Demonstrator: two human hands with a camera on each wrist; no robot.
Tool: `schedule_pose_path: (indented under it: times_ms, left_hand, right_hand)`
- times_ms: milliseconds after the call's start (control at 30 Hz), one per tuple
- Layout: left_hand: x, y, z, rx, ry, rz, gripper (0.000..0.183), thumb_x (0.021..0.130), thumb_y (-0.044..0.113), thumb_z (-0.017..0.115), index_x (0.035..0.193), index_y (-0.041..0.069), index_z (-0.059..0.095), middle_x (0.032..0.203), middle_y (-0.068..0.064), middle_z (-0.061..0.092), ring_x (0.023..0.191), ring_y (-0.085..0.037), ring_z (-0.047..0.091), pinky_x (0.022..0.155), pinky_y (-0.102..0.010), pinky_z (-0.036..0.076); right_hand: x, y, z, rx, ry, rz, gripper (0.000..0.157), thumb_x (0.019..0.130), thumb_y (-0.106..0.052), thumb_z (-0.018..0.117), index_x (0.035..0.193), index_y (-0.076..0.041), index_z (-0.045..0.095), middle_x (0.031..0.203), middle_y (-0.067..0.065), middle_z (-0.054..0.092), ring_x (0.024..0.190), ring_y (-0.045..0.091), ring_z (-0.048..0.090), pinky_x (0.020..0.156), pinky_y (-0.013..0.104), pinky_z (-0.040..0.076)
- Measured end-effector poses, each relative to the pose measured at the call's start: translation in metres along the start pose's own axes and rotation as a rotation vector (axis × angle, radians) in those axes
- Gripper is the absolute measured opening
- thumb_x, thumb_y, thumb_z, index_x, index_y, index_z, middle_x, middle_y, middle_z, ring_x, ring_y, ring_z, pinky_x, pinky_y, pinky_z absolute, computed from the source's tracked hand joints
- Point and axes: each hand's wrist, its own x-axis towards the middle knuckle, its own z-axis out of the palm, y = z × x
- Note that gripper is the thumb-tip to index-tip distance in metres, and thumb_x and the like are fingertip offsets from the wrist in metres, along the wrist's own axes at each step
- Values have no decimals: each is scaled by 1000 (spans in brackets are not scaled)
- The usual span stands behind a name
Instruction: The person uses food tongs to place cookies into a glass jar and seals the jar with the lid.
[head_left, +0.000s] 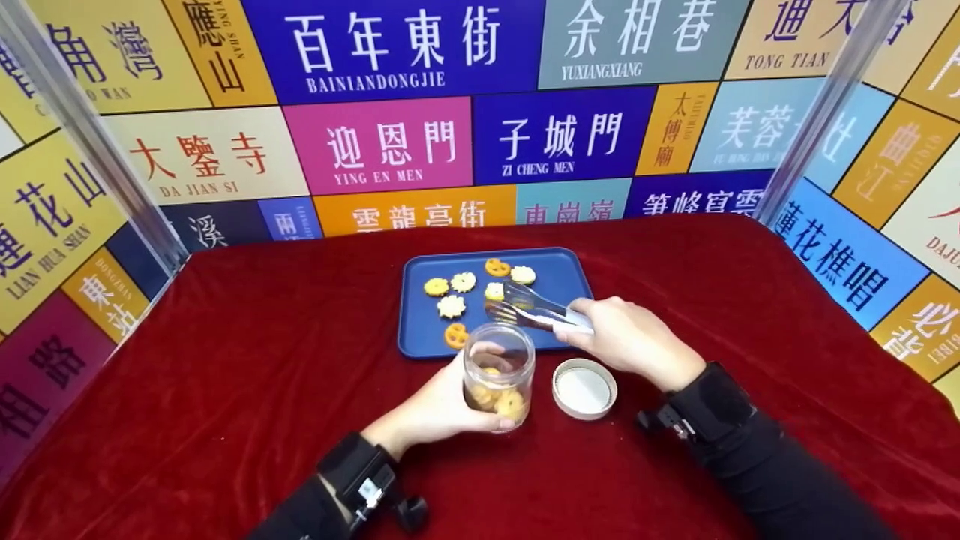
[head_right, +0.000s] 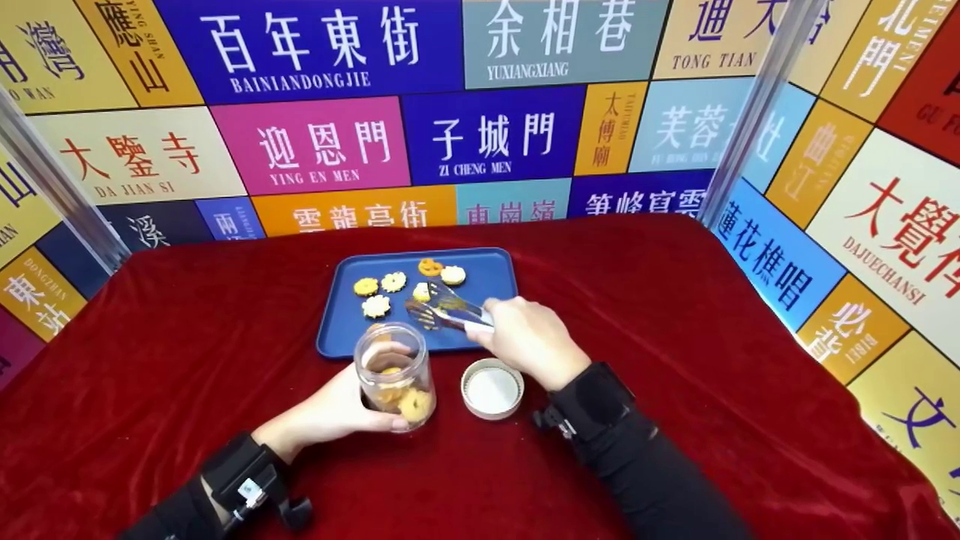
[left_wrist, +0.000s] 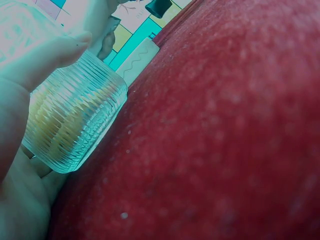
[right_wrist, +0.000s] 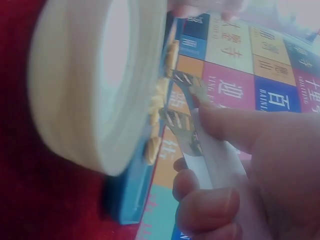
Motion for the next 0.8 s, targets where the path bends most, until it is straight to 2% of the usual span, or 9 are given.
schedule_pose_path:
  times_ms: [133,300,567,800]
  left_hand:
    - [0,0,0,-5,-1,6,84,77,11,96,145,12,46,137,-4,63,125,-18,63,111,-34,50]
    - [1,1,1,-10,-1,14,83,78,9,95,145,11,46,137,-4,63,126,-18,63,112,-35,49]
    - [0,1,1,-2,0,11,83,78,10,95,145,10,45,137,-5,63,125,-18,63,111,-34,50]
    - [1,1,1,25,5,18,84,77,10,95,145,9,46,137,-5,63,126,-15,63,112,-33,48]
  right_hand:
    - [1,0,5,-28,-8,-9,41,100,-44,74,125,-11,70,94,7,71,81,26,64,71,44,52]
    - [1,3,7,-58,-25,-1,37,100,-40,72,119,-9,70,91,8,68,81,27,62,70,44,51]
    - [1,3,14,-69,-17,2,49,100,-51,71,125,-9,68,97,13,72,84,29,66,72,46,55]
    - [2,2,17,-81,-6,-2,45,99,-48,74,119,-8,68,94,14,71,85,31,67,71,48,56]
